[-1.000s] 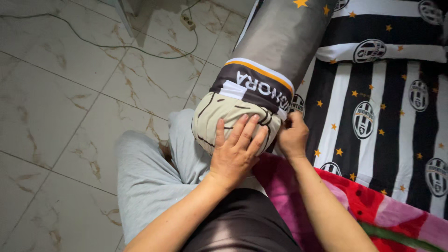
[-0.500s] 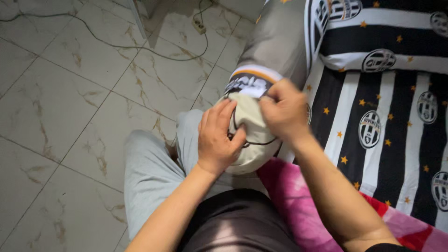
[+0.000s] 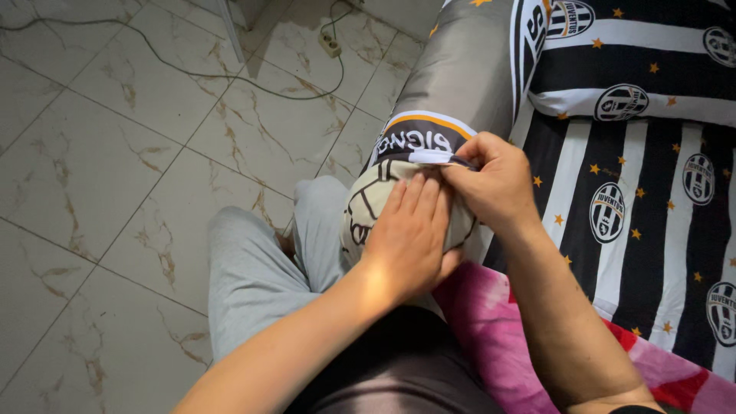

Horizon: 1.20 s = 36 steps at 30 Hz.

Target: The person inserts a light-colored pillow into a Juventus-themed pillowcase while sitting on the floor. They align the corners, push the pillow through the opening, and smooth the cover to fit the pillow.

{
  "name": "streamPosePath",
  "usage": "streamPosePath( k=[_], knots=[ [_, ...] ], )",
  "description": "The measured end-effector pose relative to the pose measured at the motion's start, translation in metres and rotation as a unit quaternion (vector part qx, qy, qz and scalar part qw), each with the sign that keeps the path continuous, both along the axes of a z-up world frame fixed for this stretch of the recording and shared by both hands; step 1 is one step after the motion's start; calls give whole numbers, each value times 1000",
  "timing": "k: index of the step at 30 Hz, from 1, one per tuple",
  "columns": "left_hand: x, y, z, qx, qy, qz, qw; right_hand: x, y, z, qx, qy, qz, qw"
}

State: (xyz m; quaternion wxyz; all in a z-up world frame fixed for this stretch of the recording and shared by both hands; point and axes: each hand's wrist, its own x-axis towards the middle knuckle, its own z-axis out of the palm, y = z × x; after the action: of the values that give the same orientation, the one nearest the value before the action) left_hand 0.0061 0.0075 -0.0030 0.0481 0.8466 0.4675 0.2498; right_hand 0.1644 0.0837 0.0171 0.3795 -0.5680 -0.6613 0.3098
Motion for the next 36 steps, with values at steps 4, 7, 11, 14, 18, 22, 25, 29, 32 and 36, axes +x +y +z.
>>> streamPosePath(
  k=[4, 7, 11, 14, 18, 22, 25, 29, 32, 36],
  knots=[
    [14, 14, -9, 37, -36, 29, 998, -13, -14, 5, 39, -84, -12, 996],
    [21, 28, -16, 32, -81, 35, 996, -22, -23, 8, 38, -84, -1, 996],
    [36, 50, -26, -79, 5, 19, 997, -23, -36, 9, 48, -85, -12, 995],
    [46, 59, -39, -132, 16, 33, 991, -26, -43, 6, 49, -94, -31, 994],
    [55, 80, -49, -179, -77, 30, 980, -27, -48, 5, 75, -117, -37, 990],
    [46, 86, -38, -195, -99, 31, 975, -33, -45, 12, 98, -104, 0, 990],
    [22, 74, -28, -225, -106, 31, 968, -32, -50, 14, 105, -53, 67, 991],
    [-25, 51, -19, -109, -139, -13, 984, -17, -59, 8, 132, -72, 117, 982],
    [-53, 29, -19, -52, -160, -20, 986, 12, -55, -4, 95, -88, 108, 986],
    [-77, -4, -33, 7, -216, 28, 976, 51, -44, -50, 171, -161, 87, 968]
  ],
)
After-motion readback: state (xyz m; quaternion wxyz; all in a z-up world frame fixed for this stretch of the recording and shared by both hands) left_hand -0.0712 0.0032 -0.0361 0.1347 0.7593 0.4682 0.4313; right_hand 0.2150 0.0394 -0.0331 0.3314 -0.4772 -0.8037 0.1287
